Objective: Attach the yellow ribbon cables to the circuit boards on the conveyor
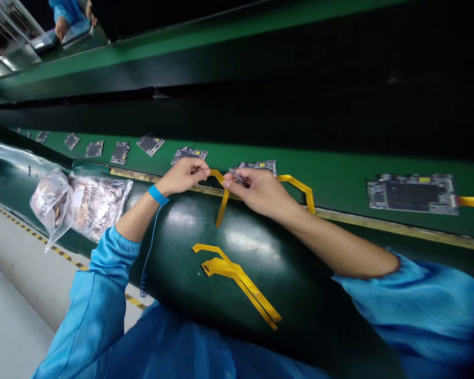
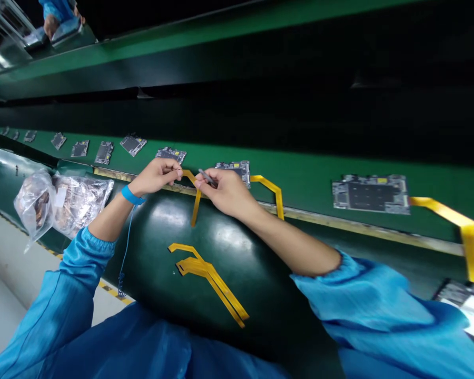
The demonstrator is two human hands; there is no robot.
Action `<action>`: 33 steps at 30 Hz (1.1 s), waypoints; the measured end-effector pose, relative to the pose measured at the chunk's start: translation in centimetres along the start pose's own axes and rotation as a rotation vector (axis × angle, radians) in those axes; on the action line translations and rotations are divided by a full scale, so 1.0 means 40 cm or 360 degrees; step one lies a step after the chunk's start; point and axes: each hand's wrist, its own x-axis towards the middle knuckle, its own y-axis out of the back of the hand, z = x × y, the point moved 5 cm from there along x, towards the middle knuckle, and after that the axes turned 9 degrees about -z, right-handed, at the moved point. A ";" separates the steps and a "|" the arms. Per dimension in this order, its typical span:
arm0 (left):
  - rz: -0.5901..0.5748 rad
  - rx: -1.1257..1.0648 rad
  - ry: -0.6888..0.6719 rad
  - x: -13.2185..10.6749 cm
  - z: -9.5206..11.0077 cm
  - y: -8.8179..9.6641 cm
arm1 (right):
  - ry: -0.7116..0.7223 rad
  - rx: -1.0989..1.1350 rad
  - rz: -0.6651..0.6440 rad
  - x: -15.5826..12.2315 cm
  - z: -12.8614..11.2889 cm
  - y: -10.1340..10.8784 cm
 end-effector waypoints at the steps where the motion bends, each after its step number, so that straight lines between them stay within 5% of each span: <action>1: -0.0008 -0.0012 0.0002 0.001 0.001 -0.005 | 0.0008 -0.0005 0.0005 0.002 0.000 -0.002; 9: -0.0025 0.0061 0.0033 0.034 -0.035 -0.006 | 0.0070 -0.0166 0.0105 0.043 -0.016 0.005; 14: 0.0458 0.0942 0.0313 0.032 -0.044 0.050 | -0.0040 -0.0203 0.0225 0.082 0.007 0.020; 20: 0.0351 0.1556 0.0533 0.062 -0.010 -0.007 | -0.0211 -0.0359 0.0280 0.101 0.015 0.031; 33: 0.0285 0.1451 0.0508 0.066 -0.021 0.023 | -0.0430 -0.0544 0.0311 0.147 0.039 0.030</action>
